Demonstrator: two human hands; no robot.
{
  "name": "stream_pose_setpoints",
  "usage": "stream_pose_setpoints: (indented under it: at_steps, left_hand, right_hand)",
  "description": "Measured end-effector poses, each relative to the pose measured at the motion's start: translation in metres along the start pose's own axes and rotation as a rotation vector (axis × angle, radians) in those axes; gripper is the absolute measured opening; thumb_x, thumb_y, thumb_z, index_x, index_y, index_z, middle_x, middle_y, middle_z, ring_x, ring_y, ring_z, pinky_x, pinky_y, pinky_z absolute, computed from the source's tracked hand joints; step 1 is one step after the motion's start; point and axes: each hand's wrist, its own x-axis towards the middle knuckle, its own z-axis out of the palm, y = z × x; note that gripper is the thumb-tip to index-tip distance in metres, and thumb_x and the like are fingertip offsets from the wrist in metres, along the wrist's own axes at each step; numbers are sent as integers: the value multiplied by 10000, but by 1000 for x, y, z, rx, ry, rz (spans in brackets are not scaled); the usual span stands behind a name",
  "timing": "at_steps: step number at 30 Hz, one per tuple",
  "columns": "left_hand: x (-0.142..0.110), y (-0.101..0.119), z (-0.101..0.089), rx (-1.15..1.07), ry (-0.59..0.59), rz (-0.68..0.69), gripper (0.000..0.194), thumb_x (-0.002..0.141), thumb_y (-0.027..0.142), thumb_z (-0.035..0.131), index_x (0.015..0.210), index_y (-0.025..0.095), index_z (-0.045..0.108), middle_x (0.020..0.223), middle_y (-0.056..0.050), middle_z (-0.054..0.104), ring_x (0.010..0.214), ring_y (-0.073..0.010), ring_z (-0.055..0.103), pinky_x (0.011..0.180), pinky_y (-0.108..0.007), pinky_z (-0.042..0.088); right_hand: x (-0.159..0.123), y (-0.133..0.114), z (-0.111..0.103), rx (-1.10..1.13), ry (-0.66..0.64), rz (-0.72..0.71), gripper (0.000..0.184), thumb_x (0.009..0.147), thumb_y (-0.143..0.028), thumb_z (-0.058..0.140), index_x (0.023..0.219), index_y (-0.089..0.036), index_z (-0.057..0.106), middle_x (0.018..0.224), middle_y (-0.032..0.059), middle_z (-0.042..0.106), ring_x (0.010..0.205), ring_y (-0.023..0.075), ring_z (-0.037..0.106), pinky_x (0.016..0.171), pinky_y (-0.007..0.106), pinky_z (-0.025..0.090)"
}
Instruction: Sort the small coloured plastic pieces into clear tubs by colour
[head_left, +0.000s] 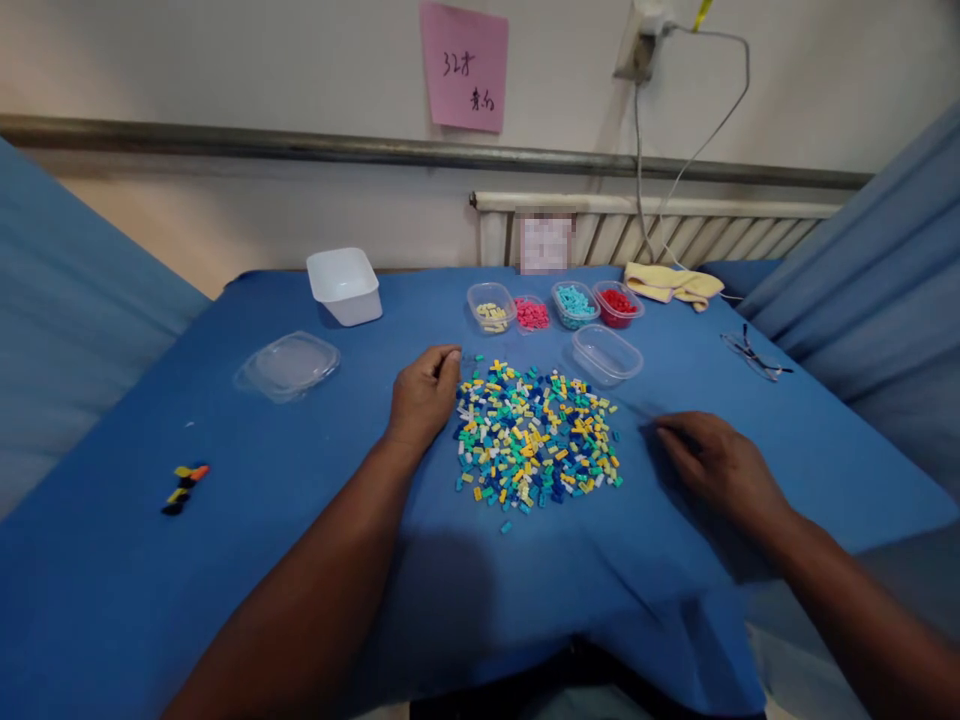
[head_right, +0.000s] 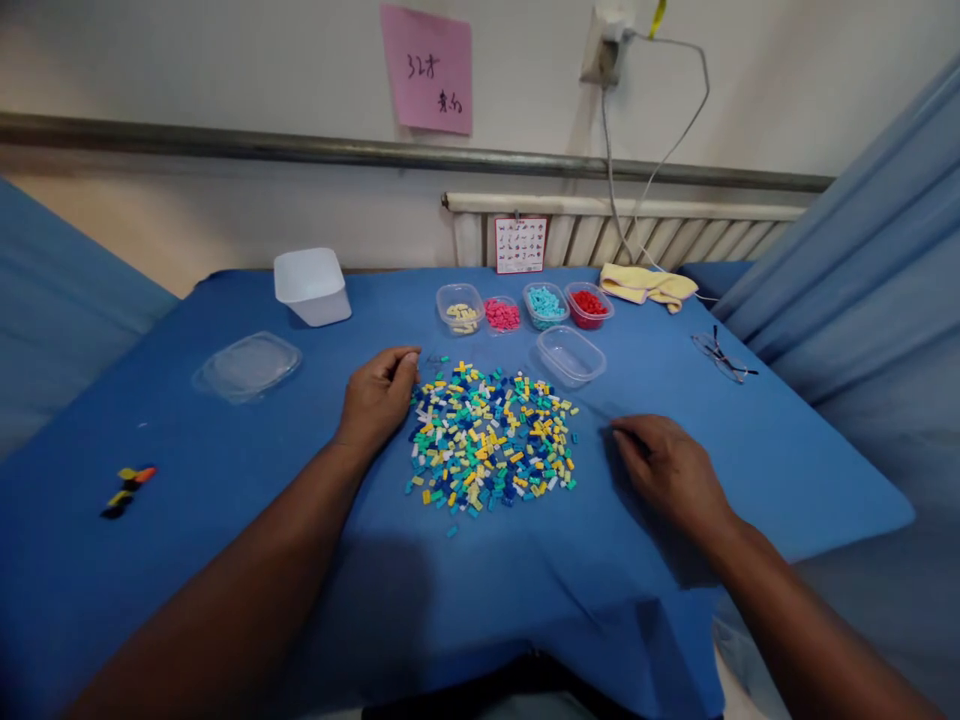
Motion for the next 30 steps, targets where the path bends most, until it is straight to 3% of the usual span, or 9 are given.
stream_pose_setpoints:
  at_steps: [6, 10, 14, 20, 25, 30]
  left_hand:
    - [0, 2, 2, -16, -11, -8, 342, 1021, 429, 629, 1157, 220, 864, 1099, -55, 861, 999, -241, 781, 969, -360, 599]
    - [0, 3, 1, -54, -14, -37, 324, 1007, 405, 639, 1133, 220, 873, 1082, -48, 863, 989, -240, 782, 955, -357, 606]
    - [1, 3, 2, -91, -23, -69, 311, 999, 383, 647, 1128, 213, 874, 1069, -44, 859, 987, -232, 778, 946, -349, 611]
    - [3, 5, 3, -64, -75, 31, 265, 960, 335, 674, 1092, 230, 879, 1024, -41, 817, 932, -205, 736, 901, -336, 605]
    - [4, 4, 3, -53, -125, 80, 254, 953, 310, 667, 1075, 237, 878, 996, -40, 792, 890, -197, 715, 891, -346, 607]
    - [3, 4, 4, -51, -133, 67, 263, 961, 319, 657, 1079, 242, 879, 985, -39, 792, 885, -202, 718, 904, -361, 610]
  right_hand:
    - [45, -52, 28, 196, -18, -138, 228, 1078, -329, 653, 1198, -270, 837, 1156, 95, 862, 1067, 298, 810, 966, 475, 658]
    - [44, -50, 44, 217, 25, -160, 151, 1062, -288, 682, 1125, -274, 819, 1063, 70, 854, 998, 271, 802, 899, 452, 656]
    - [34, -44, 45, 217, 93, -114, 116, 1052, -254, 698, 1116, -275, 792, 1041, 55, 832, 948, 243, 784, 848, 419, 639]
    - [38, -47, 43, 204, 62, -174, 127, 1063, -261, 682, 1150, -267, 774, 1021, 62, 809, 966, 257, 761, 885, 444, 613]
    - [42, -58, 37, 200, -11, -165, 210, 1101, -293, 634, 1244, -276, 787, 1186, 101, 824, 1097, 282, 763, 973, 489, 615]
    - [42, -66, 31, 199, -50, -186, 171, 1102, -311, 636, 1009, -263, 771, 1118, 105, 824, 1036, 276, 756, 954, 492, 607]
